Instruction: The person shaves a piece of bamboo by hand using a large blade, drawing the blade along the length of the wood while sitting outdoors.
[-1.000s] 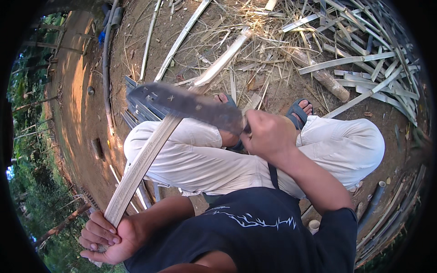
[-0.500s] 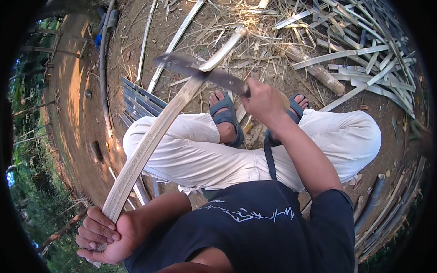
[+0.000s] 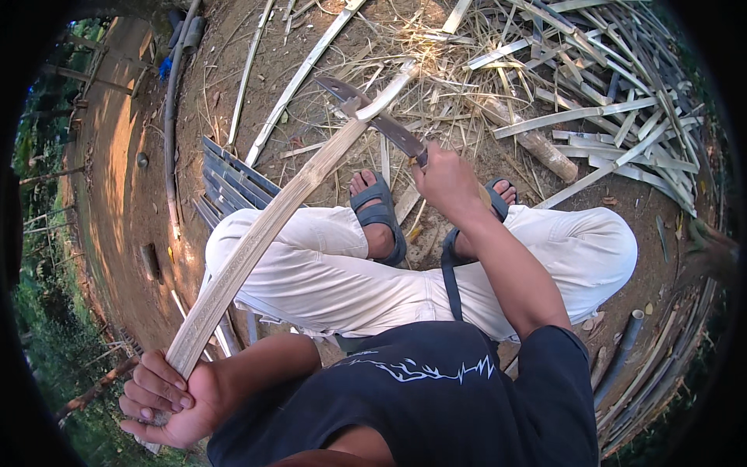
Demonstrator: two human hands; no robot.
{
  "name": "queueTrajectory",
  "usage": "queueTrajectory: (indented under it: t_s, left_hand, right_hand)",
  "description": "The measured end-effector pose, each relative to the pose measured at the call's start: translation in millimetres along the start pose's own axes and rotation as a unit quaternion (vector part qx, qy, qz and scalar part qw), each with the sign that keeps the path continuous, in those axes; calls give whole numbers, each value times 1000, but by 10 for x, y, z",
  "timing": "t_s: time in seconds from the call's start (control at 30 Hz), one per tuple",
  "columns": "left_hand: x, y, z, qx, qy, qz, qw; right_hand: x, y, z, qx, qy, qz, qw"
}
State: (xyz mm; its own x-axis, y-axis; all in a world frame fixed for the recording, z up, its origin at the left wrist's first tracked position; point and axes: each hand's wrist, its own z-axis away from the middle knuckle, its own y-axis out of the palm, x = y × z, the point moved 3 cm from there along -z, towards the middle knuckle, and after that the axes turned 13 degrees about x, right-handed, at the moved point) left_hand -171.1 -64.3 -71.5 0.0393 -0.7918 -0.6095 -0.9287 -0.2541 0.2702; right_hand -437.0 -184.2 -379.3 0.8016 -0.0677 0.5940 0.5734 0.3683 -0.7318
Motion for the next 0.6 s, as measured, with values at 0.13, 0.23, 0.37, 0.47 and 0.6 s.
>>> queueTrajectory:
  t_s: [0.13,0.23,0.37,0.47,0.6]
  left_hand:
    - [51,-54,-58,9,0,-8,1000]
    - [121,-172,-244,17,-10,3,1000]
    - [163,-292,-322,15,-11,5,1000]
    - [160,-158,-382,29,-9,13,999]
    - [176,-84,-431,20,-18,-14,1000]
  right_hand:
    - [-184,67,-59,10,42,-5,999]
    - [-507,100,-319,-1,98,16,995]
    - [45,123,-49,-22,4,16,1000]
    - [-113,231,-146,-67,-83,7,994]
    - [-745,183,-615,-12,126,4,992]
